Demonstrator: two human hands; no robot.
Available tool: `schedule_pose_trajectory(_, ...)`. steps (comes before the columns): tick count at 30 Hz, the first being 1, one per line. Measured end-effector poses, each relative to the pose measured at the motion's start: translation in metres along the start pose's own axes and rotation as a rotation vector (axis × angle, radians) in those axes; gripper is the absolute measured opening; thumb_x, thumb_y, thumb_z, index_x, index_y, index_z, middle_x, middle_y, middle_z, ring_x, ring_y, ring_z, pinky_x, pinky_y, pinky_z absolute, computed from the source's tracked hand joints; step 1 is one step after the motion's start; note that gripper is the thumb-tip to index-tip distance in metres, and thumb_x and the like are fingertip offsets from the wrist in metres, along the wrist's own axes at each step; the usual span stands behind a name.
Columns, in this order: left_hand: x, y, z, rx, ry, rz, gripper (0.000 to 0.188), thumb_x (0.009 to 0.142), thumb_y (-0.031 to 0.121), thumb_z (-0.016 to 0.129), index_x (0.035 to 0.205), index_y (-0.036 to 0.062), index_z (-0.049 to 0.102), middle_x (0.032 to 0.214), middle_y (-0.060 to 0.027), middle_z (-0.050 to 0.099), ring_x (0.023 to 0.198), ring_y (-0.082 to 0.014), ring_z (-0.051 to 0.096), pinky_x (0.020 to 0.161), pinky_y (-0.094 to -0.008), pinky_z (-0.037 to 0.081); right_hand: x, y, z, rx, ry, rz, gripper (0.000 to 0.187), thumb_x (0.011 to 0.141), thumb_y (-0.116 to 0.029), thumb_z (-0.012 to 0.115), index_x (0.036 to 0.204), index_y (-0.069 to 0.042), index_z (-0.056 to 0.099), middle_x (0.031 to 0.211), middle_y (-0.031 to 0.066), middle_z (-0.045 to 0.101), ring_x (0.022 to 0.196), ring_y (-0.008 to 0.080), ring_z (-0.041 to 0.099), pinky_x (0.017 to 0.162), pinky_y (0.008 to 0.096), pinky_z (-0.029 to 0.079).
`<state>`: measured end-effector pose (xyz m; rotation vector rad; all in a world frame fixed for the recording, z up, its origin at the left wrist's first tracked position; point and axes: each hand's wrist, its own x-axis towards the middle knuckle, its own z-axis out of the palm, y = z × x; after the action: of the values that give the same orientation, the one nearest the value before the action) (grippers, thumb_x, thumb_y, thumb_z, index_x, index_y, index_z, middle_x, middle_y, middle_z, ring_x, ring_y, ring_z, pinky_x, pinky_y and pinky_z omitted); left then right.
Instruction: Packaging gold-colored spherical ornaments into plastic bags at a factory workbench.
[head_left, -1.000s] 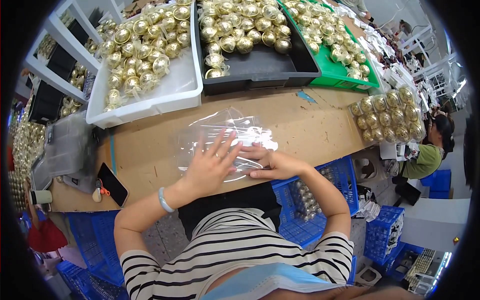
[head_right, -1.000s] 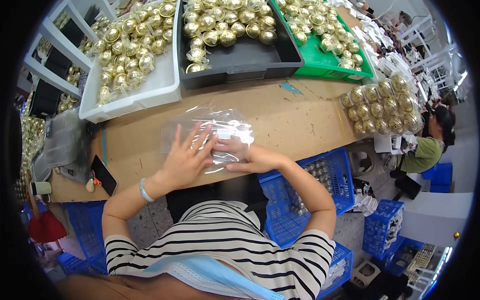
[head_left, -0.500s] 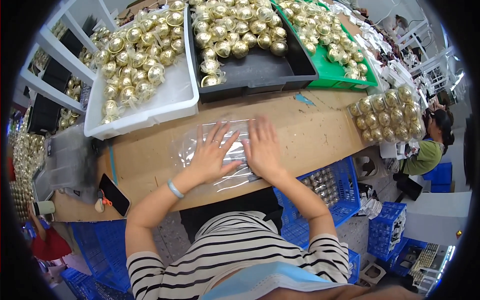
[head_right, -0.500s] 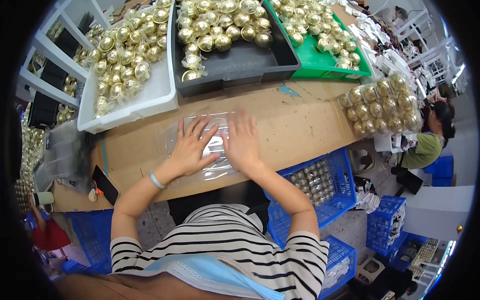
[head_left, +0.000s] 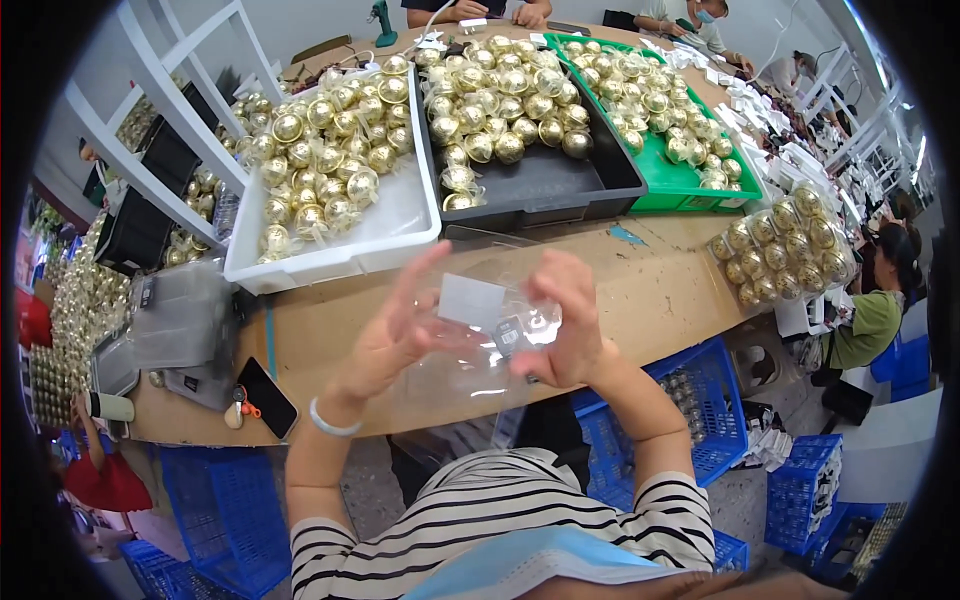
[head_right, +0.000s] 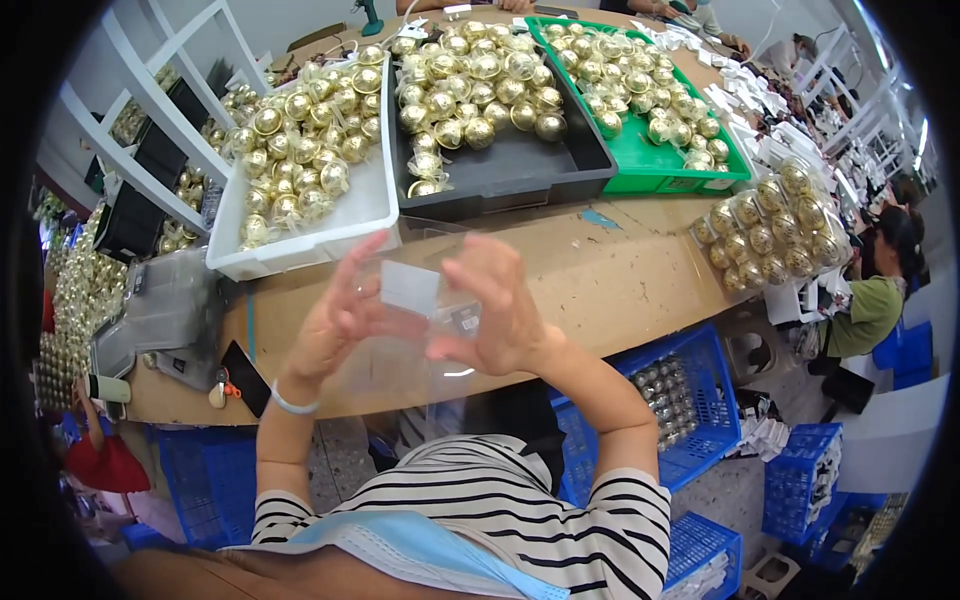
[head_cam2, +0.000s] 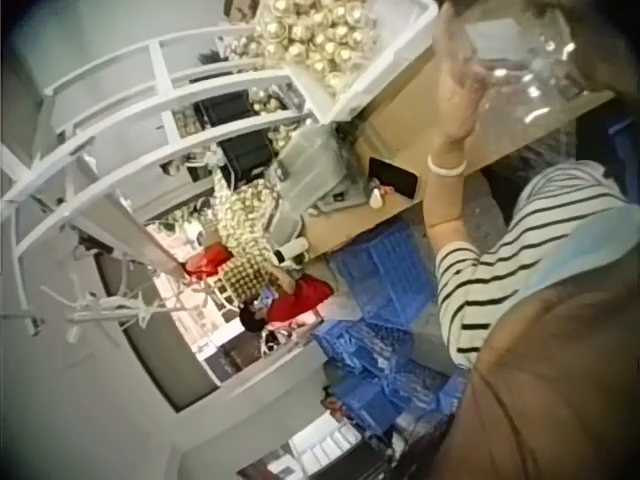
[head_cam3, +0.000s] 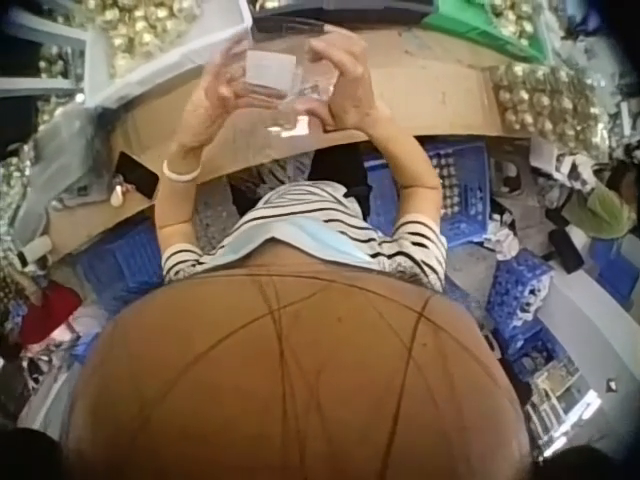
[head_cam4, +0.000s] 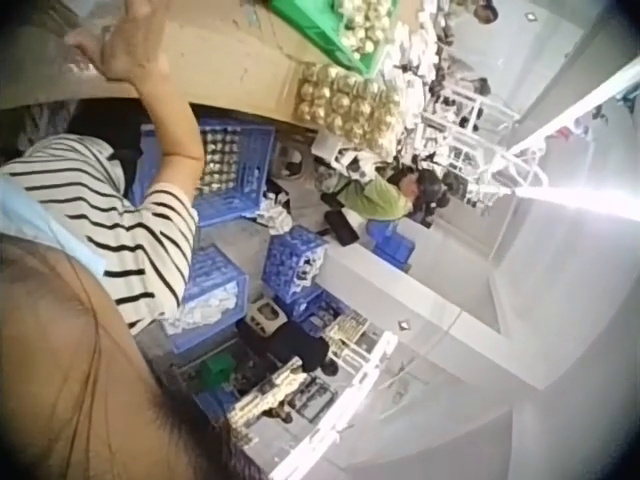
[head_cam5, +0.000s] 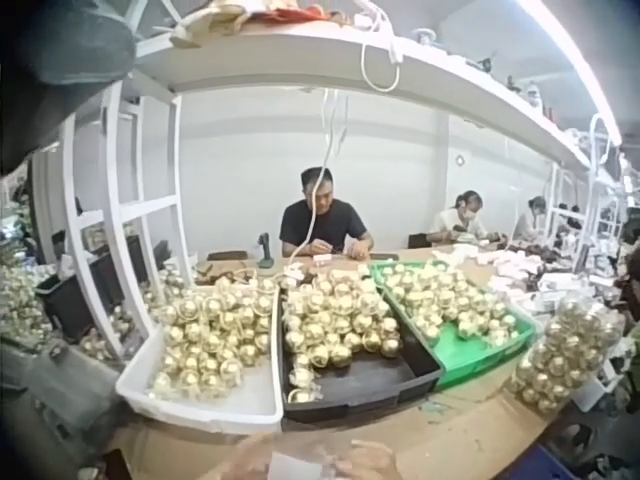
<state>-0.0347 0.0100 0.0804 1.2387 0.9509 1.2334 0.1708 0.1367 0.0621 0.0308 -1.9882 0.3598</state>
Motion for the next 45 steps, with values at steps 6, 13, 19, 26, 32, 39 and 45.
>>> schedule_pose_trajectory(6, -0.019, -0.042, 0.035, -0.026, 0.594, 0.61, 0.078, 0.095, 0.037, 0.072, 0.151, 0.0141, 0.024, 0.124, -0.016, 0.057, 0.096, -0.0253, 0.066, 0.08, -0.0342, 0.057, 0.004, -0.032, 0.021, 0.04, -0.045, 0.118, 0.066, 0.087, -0.06, 0.069, 0.127, -0.008, 0.054, 0.116, 0.0103, 0.065, 0.113, 0.0284, 0.061, 0.115, 0.053, 0.03)
schedule_pose_trajectory(13, -0.036, -0.044, 0.025, 0.239, 0.389, 0.585, 0.033, 0.095, 0.03, 0.072, 0.102, 0.0068, 0.05, 0.122, -0.0195, 0.055, 0.101, -0.0211, 0.061, 0.085, -0.0359, 0.051, -0.001, -0.025, 0.012, 0.118, -0.021, -0.035, 0.032, 0.085, -0.034, 0.075, 0.083, -0.01, 0.054, 0.087, 0.0048, 0.061, 0.075, 0.0196, 0.057, 0.098, 0.0455, 0.037)
schedule_pose_trajectory(19, -0.019, -0.018, 0.029, 0.267, 0.596, 0.526, 0.035, 0.096, 0.034, 0.07, 0.089, 0.0064, 0.05, 0.13, -0.021, 0.054, 0.116, -0.0246, 0.053, 0.107, -0.0449, 0.037, 0.027, -0.03, 0.046, 0.683, 0.338, 0.615, 0.103, 0.08, -0.062, 0.076, 0.148, 0.004, 0.035, 0.147, 0.0193, 0.045, 0.131, 0.029, 0.05, 0.113, 0.0454, 0.032)
schedule_pose_trajectory(26, -0.033, -0.01, 0.025, 0.469, 0.613, 0.552, 0.035, 0.094, 0.036, 0.072, 0.087, 0.0074, 0.054, 0.13, -0.0172, 0.059, 0.109, -0.0255, 0.056, 0.1, -0.0425, 0.042, 0.029, -0.019, 0.021, 0.442, -0.096, 0.239, 0.048, 0.085, -0.039, 0.075, 0.113, -0.001, 0.073, 0.126, 0.0184, 0.067, 0.108, 0.0358, 0.064, 0.092, 0.042, 0.052)
schedule_pose_trajectory(32, -0.032, -0.01, 0.024, 0.632, 0.563, 0.759, 0.04, 0.097, 0.045, 0.066, 0.095, 0.0061, 0.055, 0.115, -0.0161, 0.063, 0.092, -0.0252, 0.056, 0.088, -0.0383, 0.047, 0.044, -0.022, 0.011, 0.292, -0.241, 0.038, 0.055, 0.102, -0.05, 0.053, 0.089, 0.001, 0.068, 0.127, 0.0221, 0.063, 0.1, 0.0322, 0.065, 0.084, 0.0422, 0.055)
schedule_pose_trajectory(39, -0.029, 0.001, 0.017, 0.738, 0.525, 0.813, 0.038, 0.107, 0.035, 0.045, 0.097, 0.0005, 0.055, 0.092, -0.0163, 0.063, 0.082, -0.0272, 0.058, 0.081, -0.0409, 0.049, 0.065, -0.044, -0.007, 0.811, -0.502, 0.741, 0.028, 0.103, -0.024, 0.057, 0.084, -0.003, 0.062, 0.122, 0.0121, 0.049, 0.115, 0.0198, 0.047, 0.099, 0.0327, 0.039)
schedule_pose_trajectory(45, -0.031, 0.012, 0.025, 0.69, 0.499, 0.548, 0.016, 0.097, 0.007, 0.04, 0.09, -0.0017, 0.052, 0.089, -0.0194, 0.062, 0.076, -0.0268, 0.054, 0.077, -0.0397, 0.049, 0.066, -0.023, -0.015, 0.78, -0.589, 0.744, 0.016, 0.094, -0.015, 0.068, 0.082, -0.004, 0.066, 0.118, 0.0112, 0.053, 0.114, 0.0205, 0.052, 0.098, 0.0313, 0.041)
